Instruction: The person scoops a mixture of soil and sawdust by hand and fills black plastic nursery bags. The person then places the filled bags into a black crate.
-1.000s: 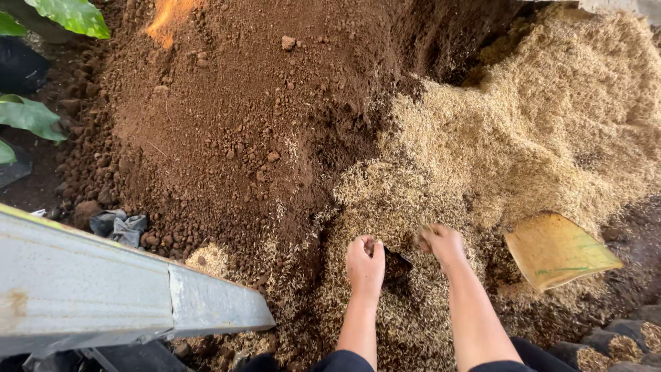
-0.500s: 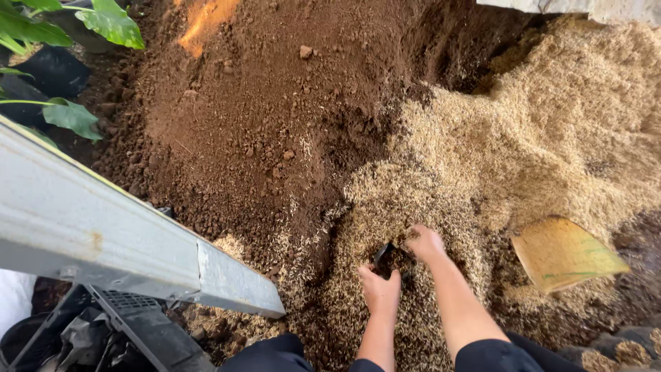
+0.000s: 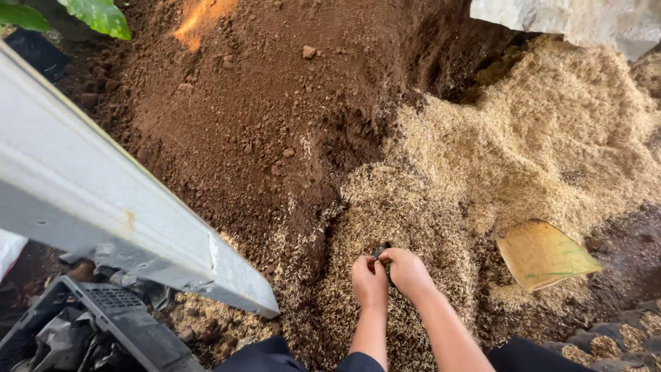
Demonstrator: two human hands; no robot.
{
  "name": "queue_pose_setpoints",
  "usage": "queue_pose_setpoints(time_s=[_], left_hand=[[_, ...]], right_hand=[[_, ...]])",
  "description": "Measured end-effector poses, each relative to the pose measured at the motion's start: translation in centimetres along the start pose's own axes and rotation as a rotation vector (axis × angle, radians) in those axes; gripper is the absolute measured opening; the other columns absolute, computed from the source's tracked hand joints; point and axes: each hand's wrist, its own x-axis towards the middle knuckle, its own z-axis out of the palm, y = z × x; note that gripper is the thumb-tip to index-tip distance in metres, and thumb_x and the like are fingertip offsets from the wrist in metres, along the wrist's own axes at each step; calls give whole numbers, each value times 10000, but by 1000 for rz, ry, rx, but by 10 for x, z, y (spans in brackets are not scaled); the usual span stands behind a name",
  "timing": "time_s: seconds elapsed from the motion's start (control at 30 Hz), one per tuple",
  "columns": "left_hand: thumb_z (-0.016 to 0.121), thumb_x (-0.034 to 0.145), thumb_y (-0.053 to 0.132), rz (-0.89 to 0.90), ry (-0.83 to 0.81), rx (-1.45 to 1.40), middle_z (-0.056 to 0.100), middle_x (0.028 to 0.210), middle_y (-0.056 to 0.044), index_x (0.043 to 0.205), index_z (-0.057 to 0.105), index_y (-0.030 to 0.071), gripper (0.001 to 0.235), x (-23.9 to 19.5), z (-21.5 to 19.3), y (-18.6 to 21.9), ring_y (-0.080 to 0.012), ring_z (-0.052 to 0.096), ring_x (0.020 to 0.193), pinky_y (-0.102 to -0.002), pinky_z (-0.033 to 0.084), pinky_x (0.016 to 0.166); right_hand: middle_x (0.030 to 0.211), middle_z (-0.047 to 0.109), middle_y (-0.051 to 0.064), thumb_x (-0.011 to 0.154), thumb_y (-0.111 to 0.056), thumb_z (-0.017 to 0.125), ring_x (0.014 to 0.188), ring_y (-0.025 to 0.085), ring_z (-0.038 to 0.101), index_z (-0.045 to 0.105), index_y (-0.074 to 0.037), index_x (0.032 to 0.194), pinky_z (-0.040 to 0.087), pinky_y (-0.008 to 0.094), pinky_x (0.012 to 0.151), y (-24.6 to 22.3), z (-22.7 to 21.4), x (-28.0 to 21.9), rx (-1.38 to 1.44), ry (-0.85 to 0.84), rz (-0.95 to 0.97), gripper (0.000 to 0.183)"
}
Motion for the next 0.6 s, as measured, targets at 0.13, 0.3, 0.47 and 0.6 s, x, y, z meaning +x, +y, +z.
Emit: queue_pose_setpoints(time_s=[0.13,0.3,0.47,0.6], left_hand=[[602,943,170,254,18,47,662,945,-50,883,599,80,108,-30,3,-11,-209,660,813,-351,569,754],[641,905,155,132,-44,46,627,968,-71,893,627,88,70,-48,13,-22,-289,658,798,-388,552,702],[666,868,113,190,39,-1,633,938,-97,879,639,79,44,-36,20,-33,-320,648,811,-397,541,704],[674,881,126,168,7,19,655,938,-102,877,655,65,64,-32,9,-21,-305,653,833,-393,542,745]], right_hand=[[1455,486,151,820,-64,572,1360,290,440,553,-37,1331,307,420,1157,52,53,-34,-330,248,-329,512],[1542,303,161,835,-175,604,1418,326,302,437,-73,1400,250,436,1180,77,72,-34,-511,53,-188,597],[1476,391,115,857,-231,590,1376,314,364,535,-139,1304,314,433,1153,54,56,-25,-543,10,-146,460],[1455,418,124,851,-211,597,1343,326,383,606,-147,1210,325,442,1129,30,42,-24,-540,7,-142,365]])
